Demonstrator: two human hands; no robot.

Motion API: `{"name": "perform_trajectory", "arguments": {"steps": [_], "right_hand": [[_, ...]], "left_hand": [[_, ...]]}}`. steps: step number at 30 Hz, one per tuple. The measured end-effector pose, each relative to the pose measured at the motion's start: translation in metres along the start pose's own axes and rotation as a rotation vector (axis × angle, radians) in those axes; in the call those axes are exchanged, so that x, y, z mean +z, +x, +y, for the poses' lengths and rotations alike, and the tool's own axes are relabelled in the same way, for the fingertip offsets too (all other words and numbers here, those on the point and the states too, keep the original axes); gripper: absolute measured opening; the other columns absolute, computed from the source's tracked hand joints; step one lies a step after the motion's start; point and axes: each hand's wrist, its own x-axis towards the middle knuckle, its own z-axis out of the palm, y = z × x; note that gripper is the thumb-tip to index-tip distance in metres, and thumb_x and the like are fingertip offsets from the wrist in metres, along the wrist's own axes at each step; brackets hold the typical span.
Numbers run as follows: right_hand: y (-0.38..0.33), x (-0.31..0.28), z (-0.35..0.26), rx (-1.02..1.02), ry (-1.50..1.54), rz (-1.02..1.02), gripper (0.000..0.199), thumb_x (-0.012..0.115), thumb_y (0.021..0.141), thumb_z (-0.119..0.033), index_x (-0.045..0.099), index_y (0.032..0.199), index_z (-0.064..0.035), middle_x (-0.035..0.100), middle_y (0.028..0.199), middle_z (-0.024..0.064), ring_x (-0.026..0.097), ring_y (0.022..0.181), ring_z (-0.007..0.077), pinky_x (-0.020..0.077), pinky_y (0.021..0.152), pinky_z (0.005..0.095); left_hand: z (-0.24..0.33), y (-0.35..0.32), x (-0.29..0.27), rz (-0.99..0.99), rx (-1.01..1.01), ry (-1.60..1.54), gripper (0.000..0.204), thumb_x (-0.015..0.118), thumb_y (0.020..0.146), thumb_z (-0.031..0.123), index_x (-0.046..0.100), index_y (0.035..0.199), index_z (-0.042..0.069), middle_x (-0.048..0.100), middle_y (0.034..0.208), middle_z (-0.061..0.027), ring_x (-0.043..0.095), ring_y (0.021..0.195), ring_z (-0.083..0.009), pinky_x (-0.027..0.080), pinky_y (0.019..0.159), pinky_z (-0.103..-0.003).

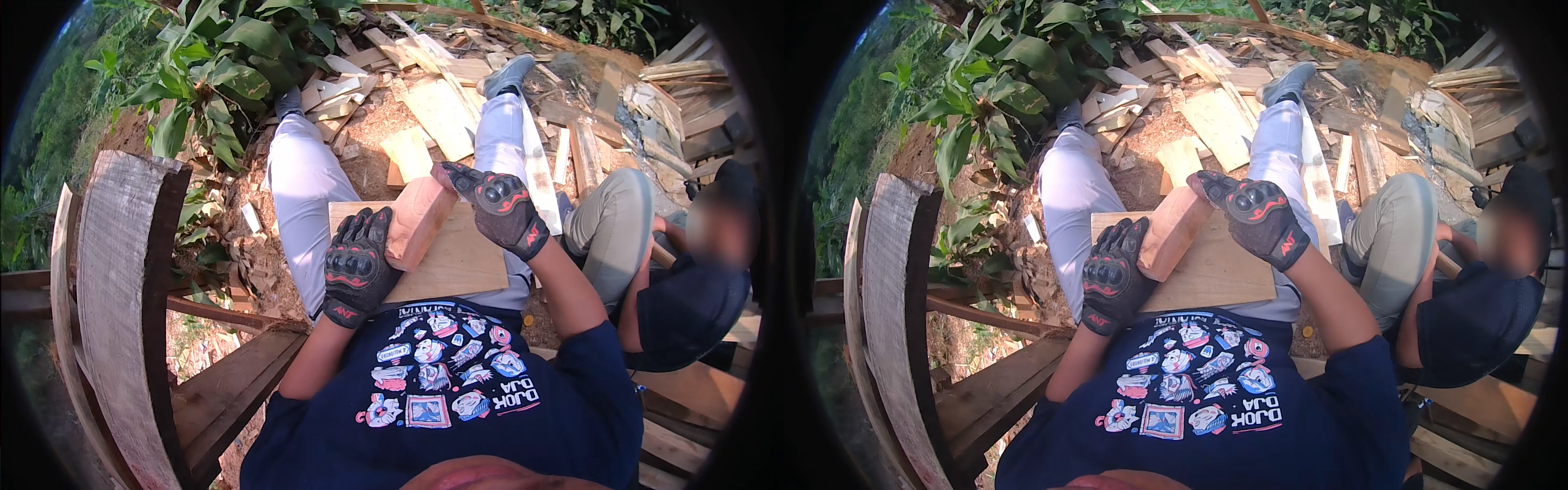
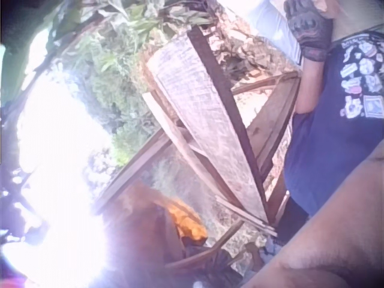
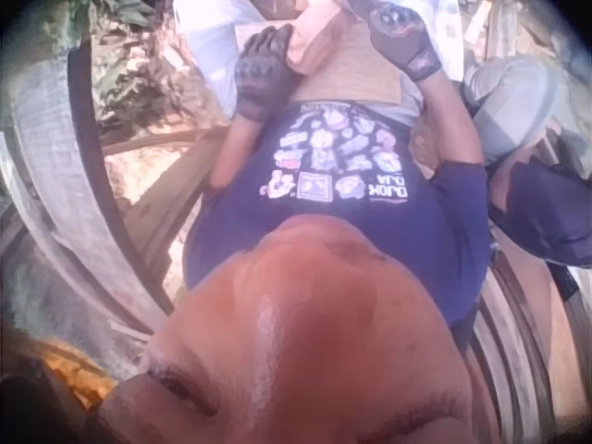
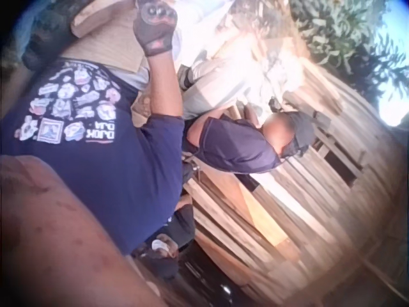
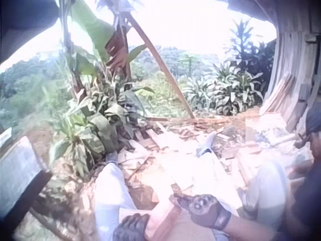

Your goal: The person sits on the ground and sands a small wooden block using a sanding block, repeatedly rubbing all sides of the block while another person works nearby.

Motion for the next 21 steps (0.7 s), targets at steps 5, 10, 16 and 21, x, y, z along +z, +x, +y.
{"name": "perform_trajectory", "arguments": {"steps": [5,10,16,21], "right_hand": [[-0.004,-0.02,-0.048,-0.015,0.03,-0.131,0.082,0.047,0.085,0.008,0.053,0.162,-0.0223,0.068,0.15,0.0089,0.077,0.103,0.0253,0.0617,0.087,0.0393],[-0.002,-0.009,-0.026,0.021,-0.067,-0.026,0.078,0.05,0.087,0.007,0.056,0.16,-0.0214,0.066,0.152,0.0091,0.076,0.091,0.0261,0.0607,0.077,0.0411],[0.004,-0.002,-0.023,0.098,0.061,0.009,0.076,0.051,0.086,0.006,0.06,0.156,-0.0208,0.073,0.139,0.0112,0.074,0.089,0.0294,0.0596,0.076,0.0435],[-0.013,-0.009,-0.092,-0.023,0.089,-0.039,0.073,0.056,0.084,0.003,0.06,0.155,-0.0152,0.07,0.147,0.0091,0.074,0.082,0.0256,0.06,0.075,0.0392]], "left_hand": [[-0.006,-0.002,0.005,0.025,0.024,0.003,0.075,0.085,0.085,0.037,0.06,0.146,0.001,0.069,0.137,-0.0231,0.063,0.133,-0.0398,0.045,0.119,-0.052],[-0.008,0.004,0.006,-0.01,0.012,0.004,0.077,0.086,0.084,0.038,0.06,0.147,0.002,0.069,0.137,-0.0228,0.064,0.133,-0.0396,0.044,0.119,-0.052],[-0.006,0.004,0.005,0.019,0.014,0.006,0.071,0.082,0.086,0.036,0.062,0.144,0.002,0.071,0.132,-0.0227,0.066,0.13,-0.0389,0.047,0.117,-0.053],[-0.012,0.006,0.007,0.041,0.023,-0.022,0.069,0.082,0.085,0.036,0.063,0.142,0.002,0.072,0.131,-0.0218,0.067,0.128,-0.0382,0.048,0.115,-0.052]]}}
